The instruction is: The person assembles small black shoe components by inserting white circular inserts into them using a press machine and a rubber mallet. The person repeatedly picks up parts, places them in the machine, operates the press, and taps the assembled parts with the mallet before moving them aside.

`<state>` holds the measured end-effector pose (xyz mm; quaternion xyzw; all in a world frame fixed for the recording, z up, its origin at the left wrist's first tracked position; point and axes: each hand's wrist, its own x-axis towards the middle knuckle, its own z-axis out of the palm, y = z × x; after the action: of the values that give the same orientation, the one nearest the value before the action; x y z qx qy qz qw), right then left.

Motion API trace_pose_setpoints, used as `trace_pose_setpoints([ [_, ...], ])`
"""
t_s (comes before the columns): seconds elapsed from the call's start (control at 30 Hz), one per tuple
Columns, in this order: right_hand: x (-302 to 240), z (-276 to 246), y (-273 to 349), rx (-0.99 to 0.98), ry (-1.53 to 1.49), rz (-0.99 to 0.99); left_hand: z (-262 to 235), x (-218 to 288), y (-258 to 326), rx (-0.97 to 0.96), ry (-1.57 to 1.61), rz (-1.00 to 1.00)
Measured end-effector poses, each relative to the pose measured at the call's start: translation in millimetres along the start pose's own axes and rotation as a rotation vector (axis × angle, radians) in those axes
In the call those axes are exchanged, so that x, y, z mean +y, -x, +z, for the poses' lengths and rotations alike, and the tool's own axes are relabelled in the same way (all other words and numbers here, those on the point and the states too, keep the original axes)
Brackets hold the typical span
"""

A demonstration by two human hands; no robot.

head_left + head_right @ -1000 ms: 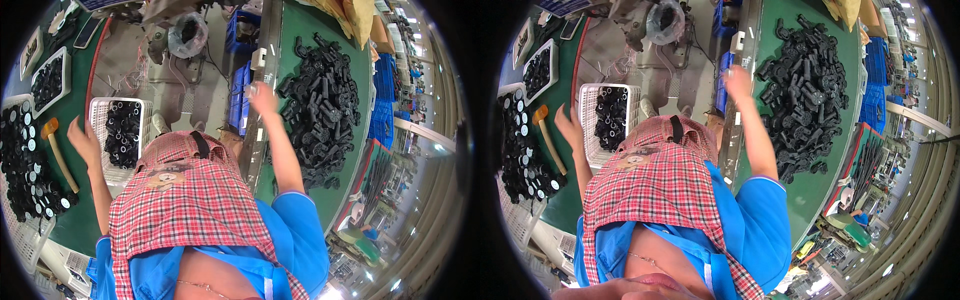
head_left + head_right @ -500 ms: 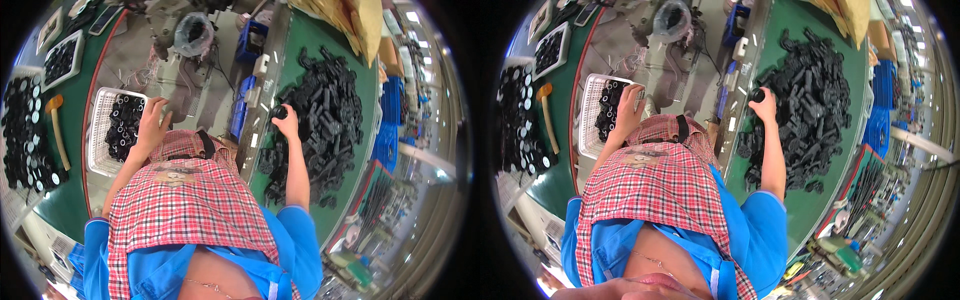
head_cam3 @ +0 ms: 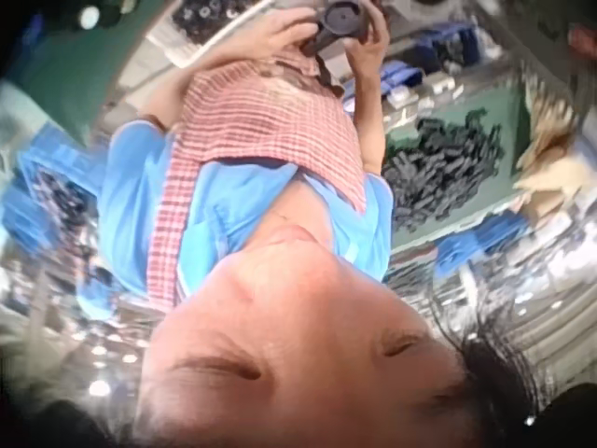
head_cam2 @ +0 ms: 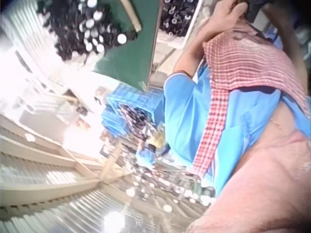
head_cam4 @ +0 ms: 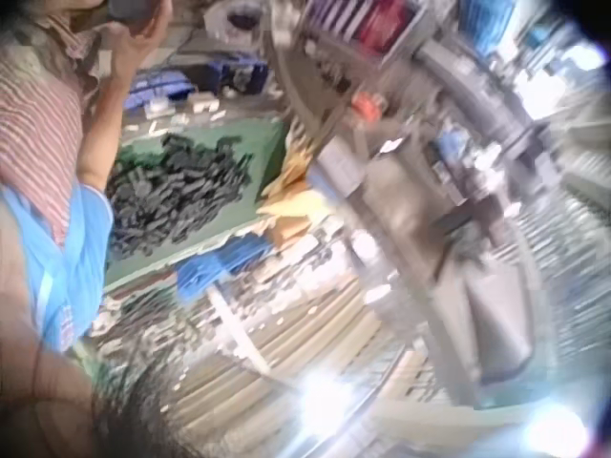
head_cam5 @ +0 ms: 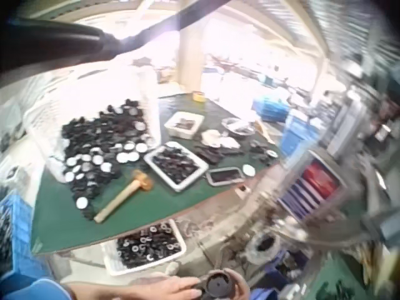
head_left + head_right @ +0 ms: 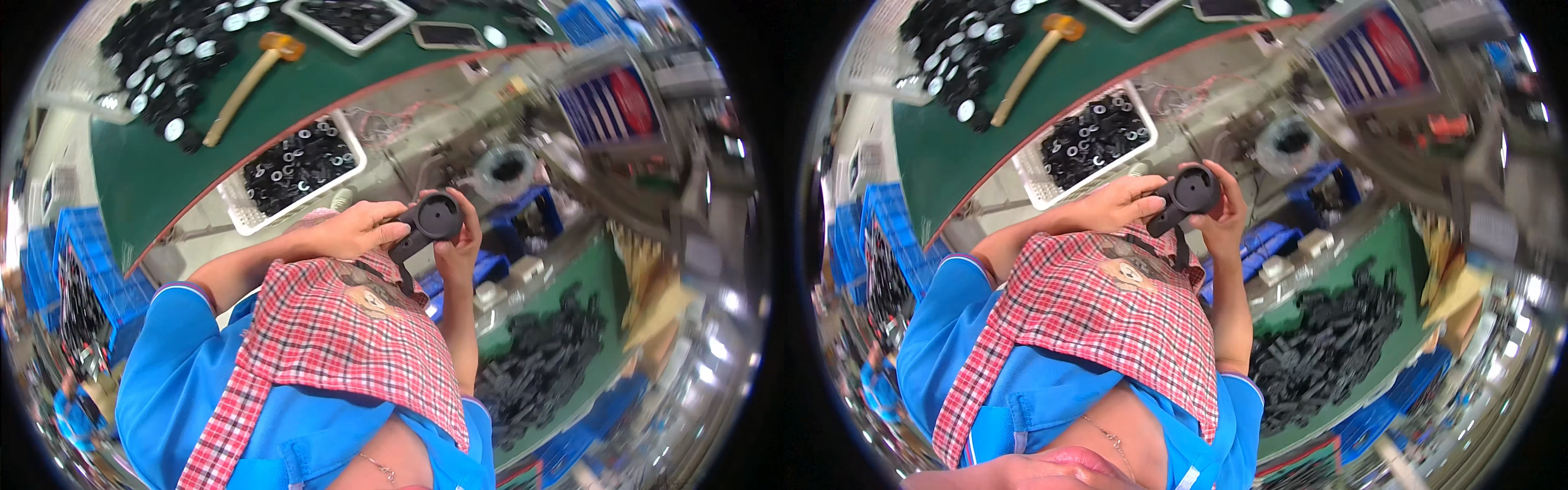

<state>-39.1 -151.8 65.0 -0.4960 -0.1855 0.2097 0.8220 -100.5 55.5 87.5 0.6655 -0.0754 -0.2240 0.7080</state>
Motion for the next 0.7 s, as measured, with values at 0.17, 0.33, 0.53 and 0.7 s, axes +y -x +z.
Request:
trace_pose_setpoints([
  [0.17, 40.9, 36.6, -43.6, -0.119, -0.103, 0.2, -58.1, -5.5, 39.5, 0.157, -0.169, -0.096],
  [0.33, 32.8, 45.5, -46.0, -0.21, -0.19, 0.301, -91.7, -15.8, 107.7, 0.837, -0.662, 0.06],
  [0.53, 40.6, 45.7, -73.9, -0.19, -0.201, 0.344, -169.6, -50.1, 174.0, 1.612, -1.027, -0.554],
  [0.7, 27.5, 51.0, -90.6, -0.137, -0.342, 0.35, -169.8, -70.9, 156.8, 1.677, -1.006, -0.345],
])
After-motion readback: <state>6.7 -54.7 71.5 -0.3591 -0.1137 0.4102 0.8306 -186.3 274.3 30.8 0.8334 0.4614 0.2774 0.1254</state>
